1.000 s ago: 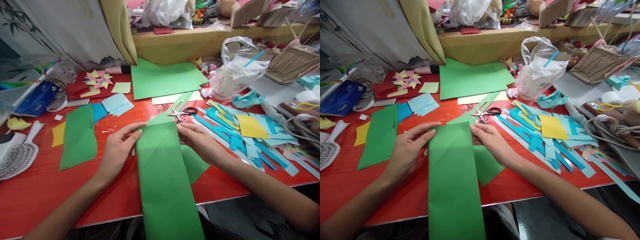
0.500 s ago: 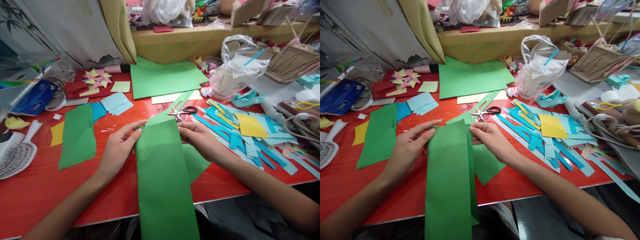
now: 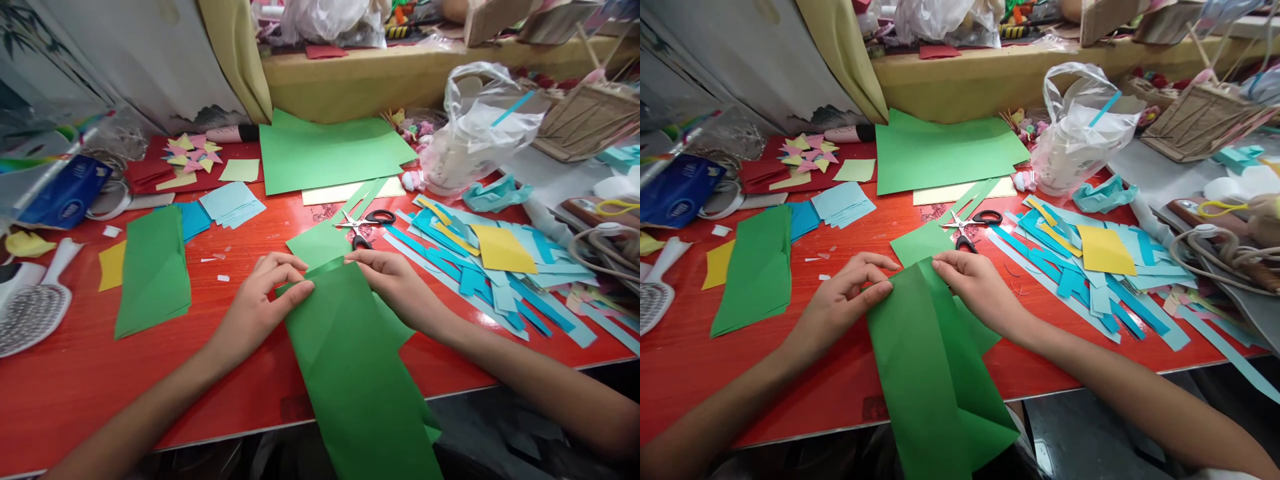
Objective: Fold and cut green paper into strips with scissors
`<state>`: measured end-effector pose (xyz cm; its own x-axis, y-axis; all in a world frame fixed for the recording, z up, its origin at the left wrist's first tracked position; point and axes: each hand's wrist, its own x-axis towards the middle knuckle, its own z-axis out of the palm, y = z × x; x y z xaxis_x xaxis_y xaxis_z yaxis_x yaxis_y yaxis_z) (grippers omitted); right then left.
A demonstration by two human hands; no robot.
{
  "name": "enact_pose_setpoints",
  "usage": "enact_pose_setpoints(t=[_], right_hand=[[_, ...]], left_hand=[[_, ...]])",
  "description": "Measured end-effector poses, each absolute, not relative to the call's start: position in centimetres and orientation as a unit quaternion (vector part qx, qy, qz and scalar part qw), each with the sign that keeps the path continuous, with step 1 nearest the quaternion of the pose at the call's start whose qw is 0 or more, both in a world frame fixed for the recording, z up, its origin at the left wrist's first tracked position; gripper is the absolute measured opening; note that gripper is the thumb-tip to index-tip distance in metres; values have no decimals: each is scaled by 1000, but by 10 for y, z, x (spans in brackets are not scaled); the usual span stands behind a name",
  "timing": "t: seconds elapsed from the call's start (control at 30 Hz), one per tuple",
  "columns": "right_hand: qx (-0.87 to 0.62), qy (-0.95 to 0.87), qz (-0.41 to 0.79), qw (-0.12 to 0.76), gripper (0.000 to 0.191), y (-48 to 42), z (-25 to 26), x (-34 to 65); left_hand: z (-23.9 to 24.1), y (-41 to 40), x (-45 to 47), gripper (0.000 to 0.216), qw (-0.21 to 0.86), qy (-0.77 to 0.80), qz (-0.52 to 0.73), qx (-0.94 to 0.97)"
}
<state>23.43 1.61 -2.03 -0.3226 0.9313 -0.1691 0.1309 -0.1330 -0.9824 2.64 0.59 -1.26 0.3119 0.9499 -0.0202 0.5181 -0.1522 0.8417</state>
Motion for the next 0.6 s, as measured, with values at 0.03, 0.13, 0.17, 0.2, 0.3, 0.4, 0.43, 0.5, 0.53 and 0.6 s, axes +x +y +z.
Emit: enact_pose_setpoints(t=[0.03, 0.13, 0.17, 0.2, 0.3, 0.4, 0.43, 0.5, 0.53, 0.6], right_hand=[[-476, -569, 578, 340, 24, 15, -21, 235], [-496, -595, 535, 336, 26, 14, -22, 235], [-503, -604, 520, 334, 26, 13, -21, 234], [-508, -610, 510, 331, 26, 13, -21, 234], [-514, -618, 503, 318, 25, 12, -20, 233], [-511, -621, 506, 313, 25, 11, -20, 232], [-508, -622, 506, 315, 25, 11, -20, 232], [-503, -622, 509, 320, 25, 12, -21, 233], [-500, -620, 511, 323, 25, 12, -21, 233], [-493, -616, 520, 328, 24, 12, -21, 234]], left_hand=[[-12, 6, 26, 28, 400, 524, 275, 700], [-11, 7, 25, 29, 421, 524, 273, 688], [-11, 8, 25, 30, 428, 520, 271, 688], [-11, 8, 25, 30, 436, 515, 266, 689], [-12, 8, 26, 33, 455, 510, 236, 691], [-12, 6, 27, 34, 461, 528, 208, 682], [-12, 6, 27, 34, 456, 534, 207, 681], [-12, 5, 26, 33, 442, 545, 211, 681], [-12, 5, 26, 33, 436, 549, 213, 681], [-12, 5, 26, 32, 428, 551, 215, 684]])
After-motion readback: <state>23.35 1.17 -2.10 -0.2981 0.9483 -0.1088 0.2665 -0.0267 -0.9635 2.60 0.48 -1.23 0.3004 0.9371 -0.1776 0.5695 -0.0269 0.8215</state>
